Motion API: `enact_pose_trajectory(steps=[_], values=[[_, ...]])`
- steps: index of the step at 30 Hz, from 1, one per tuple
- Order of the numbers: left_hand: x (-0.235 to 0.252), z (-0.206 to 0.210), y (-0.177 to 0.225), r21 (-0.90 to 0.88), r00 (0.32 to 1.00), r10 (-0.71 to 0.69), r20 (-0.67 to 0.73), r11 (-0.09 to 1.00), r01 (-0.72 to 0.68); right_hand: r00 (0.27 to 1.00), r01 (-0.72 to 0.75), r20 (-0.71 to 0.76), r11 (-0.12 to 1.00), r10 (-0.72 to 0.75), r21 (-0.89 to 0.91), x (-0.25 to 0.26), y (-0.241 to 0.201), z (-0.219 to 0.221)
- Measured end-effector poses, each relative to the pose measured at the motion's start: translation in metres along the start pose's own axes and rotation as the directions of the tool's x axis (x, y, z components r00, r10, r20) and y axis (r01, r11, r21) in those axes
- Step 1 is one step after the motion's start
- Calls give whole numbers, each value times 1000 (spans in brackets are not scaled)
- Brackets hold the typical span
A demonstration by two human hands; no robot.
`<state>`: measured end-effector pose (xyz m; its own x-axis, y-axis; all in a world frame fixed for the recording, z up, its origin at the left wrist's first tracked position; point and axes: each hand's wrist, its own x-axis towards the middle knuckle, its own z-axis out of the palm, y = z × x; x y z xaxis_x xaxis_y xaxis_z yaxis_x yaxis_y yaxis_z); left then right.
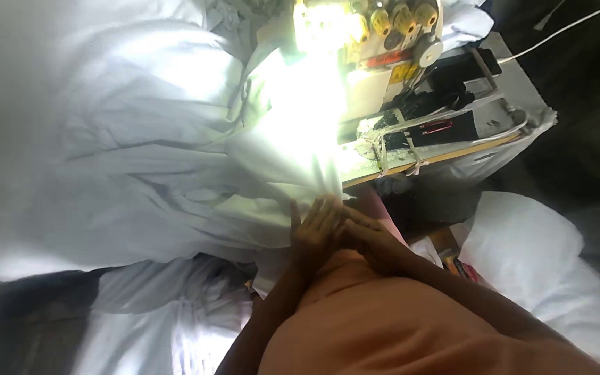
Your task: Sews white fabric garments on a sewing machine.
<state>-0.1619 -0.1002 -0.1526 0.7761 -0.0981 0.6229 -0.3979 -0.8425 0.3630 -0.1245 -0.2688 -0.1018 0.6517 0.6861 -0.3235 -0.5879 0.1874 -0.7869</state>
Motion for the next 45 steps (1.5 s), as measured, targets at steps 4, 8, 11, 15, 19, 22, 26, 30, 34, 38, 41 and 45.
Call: enact_pose_trajectory(steps=[4,8,11,15,19,22,26,30,34,38,41,45], values=[[0,1,-8,-132,995,-87,-48,988,80,1000,21,-11,1000,-21,8,3,-3,1],[34,-32,-11,-236,984,-106,-142,969,71,959,254,-36,905,-283,-341,23,-19,-4],[81,-72,-9,-315,979,-171,-114,941,128,806,480,65,585,-588,-654,61,-39,-18],[142,-98,-14,-304,972,-140,-188,950,78,496,526,216,93,-841,-845,125,-91,-22],[173,-106,-18,-230,976,-45,-212,973,-5,396,457,289,-86,-871,-885,156,-125,-19],[182,-111,-18,-182,977,-7,-211,983,-33,385,449,295,-102,-874,-888,164,-132,-24],[184,-114,-11,-163,981,-41,-191,987,10,397,470,350,-139,-848,-871,168,-138,-27],[188,-115,-5,-173,984,-53,-172,985,23,476,584,356,-14,-805,-812,167,-143,-30],[182,-116,7,-289,998,-65,-4,955,61,591,585,350,87,-727,-806,150,-138,-45],[163,-104,5,-366,988,-2,155,929,60,612,575,361,82,-704,-814,134,-120,-61],[154,-96,4,-322,969,13,246,944,69,585,551,387,-2,-712,-835,136,-110,-64],[150,-82,-4,-226,959,26,281,973,40,552,548,413,-59,-724,-834,141,-107,-65]])
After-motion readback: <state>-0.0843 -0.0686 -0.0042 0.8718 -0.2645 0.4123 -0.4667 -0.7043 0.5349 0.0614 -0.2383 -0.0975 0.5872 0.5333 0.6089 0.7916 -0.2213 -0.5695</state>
